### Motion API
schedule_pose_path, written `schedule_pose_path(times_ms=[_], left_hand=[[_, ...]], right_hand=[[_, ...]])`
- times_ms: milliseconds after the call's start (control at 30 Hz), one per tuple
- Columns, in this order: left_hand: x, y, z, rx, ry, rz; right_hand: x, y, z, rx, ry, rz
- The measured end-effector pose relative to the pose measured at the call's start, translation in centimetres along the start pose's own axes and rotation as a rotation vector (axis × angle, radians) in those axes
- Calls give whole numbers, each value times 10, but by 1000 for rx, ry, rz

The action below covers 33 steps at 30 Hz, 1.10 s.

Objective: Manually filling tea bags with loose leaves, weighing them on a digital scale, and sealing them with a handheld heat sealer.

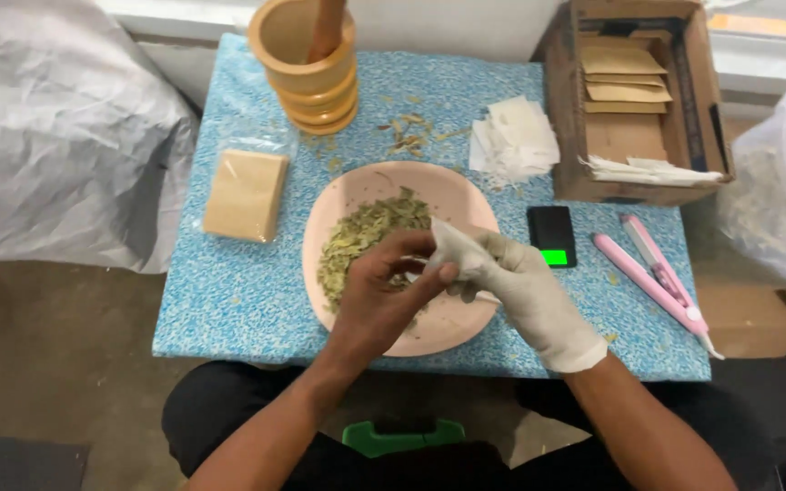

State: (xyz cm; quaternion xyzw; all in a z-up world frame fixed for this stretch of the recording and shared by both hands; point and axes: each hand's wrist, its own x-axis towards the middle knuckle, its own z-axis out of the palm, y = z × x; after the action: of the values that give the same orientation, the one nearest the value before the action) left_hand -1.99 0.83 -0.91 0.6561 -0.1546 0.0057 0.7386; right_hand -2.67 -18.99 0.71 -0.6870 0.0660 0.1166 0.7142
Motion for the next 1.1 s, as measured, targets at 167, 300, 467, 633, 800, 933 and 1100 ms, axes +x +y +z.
schedule_pose_path(times_ms=[167, 300, 467, 633, 800, 933, 1100], left_hand=[[-2, -6, -19, 68, 67, -17], [1, 2, -41, 362, -25, 5], [3, 14, -37, 571, -105, 163], [6, 6, -37, 724, -203, 276], [8, -3, -36, 877, -232, 401], [9, -13, -36, 901, -229, 428], [8, 7, -35, 764, -277, 305]], right_hand=[[-3, -9, 8, -425, 49, -69], [-11, -41, 6, -527, 140, -411], [-14, -65, 17, -659, 147, -48], [-8, -33, 6, -669, 168, -17], [-3, -31, -1, -507, 143, 99], [-3, -29, -6, -439, 119, 91], [-1, -14, -7, -472, -14, -116]])
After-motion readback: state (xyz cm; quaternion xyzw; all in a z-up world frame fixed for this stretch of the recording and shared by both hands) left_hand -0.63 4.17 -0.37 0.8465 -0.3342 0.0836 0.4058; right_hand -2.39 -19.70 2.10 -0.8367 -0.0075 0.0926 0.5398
